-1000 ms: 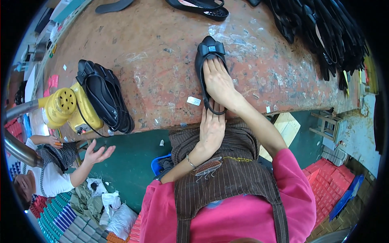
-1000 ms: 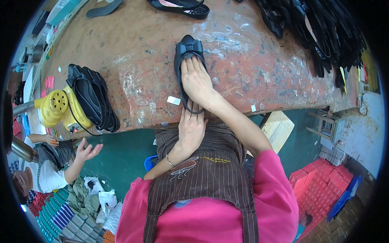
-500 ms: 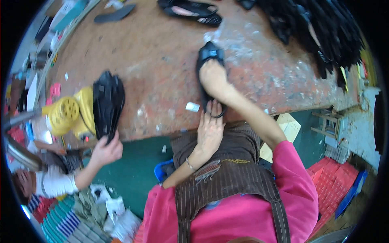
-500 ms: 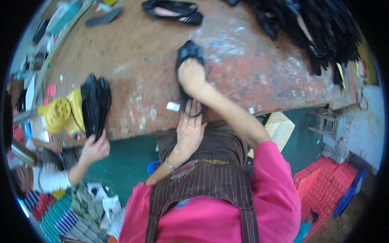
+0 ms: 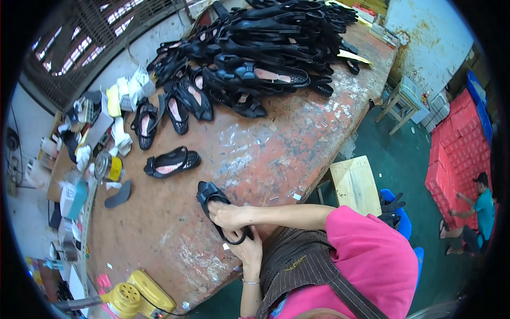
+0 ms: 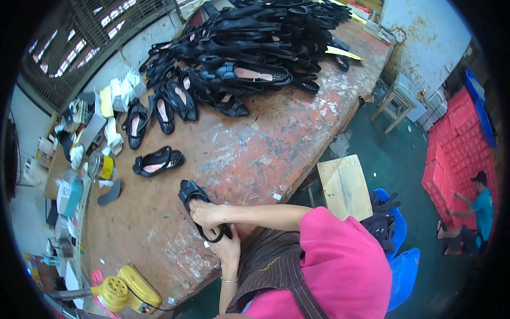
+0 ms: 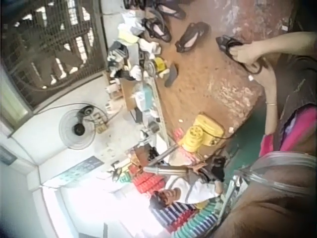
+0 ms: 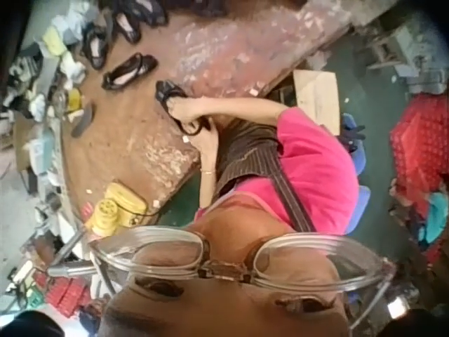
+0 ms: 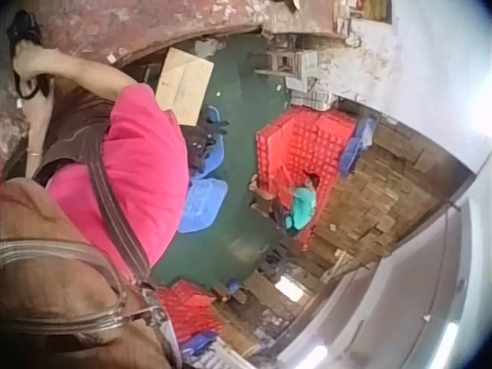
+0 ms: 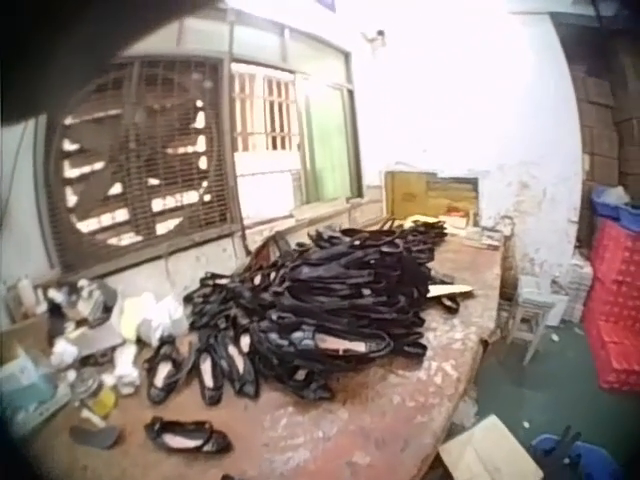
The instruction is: Inserting insoles into shoes and organizing them on a workshop bench.
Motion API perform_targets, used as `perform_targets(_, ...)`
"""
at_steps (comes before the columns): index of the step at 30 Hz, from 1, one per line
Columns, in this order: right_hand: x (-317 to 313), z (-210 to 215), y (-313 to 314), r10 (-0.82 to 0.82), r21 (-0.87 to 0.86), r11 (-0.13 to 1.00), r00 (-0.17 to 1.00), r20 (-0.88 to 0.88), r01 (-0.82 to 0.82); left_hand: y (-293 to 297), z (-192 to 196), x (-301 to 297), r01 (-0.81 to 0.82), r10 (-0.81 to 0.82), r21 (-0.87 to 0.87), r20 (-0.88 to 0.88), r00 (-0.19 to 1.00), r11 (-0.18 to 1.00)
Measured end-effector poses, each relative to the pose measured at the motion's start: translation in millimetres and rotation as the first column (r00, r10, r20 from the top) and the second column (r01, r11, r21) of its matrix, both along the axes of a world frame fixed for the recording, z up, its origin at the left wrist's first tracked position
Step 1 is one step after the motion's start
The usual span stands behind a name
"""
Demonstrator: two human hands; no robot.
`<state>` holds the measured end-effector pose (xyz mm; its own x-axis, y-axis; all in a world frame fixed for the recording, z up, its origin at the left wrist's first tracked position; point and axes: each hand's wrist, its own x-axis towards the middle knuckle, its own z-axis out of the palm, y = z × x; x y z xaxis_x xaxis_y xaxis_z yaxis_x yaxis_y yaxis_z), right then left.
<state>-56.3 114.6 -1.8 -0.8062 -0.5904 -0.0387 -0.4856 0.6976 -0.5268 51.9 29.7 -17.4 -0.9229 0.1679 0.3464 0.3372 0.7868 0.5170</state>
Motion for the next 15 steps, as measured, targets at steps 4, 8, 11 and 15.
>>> perform_targets(4,36.5,25.4,54.6,-0.176,-0.534,0.844,0.965,-0.195,0.046,-34.3,19.6,-15.7,0.011,-0.015,0.062,0.064,0.998,0.998)
perform_targets(8,77.4,15.5,127.3,-0.746,-0.328,0.654,0.506,-0.433,0.682,-111.6,29.8,-4.5,-0.211,0.199,-0.077,-0.138,0.970,0.975)
perform_targets(11,127.3,-24.5,173.9,-0.909,-0.151,0.333,0.274,-0.315,0.931,-174.7,30.6,9.9,-0.360,0.324,-0.472,-0.158,0.933,0.805)
perform_targets(15,177.1,-44.9,190.7,-0.980,-0.080,0.158,0.147,-0.134,0.984,-194.0,132.8,24.1,-0.120,0.266,-0.274,0.594,0.759,0.954)
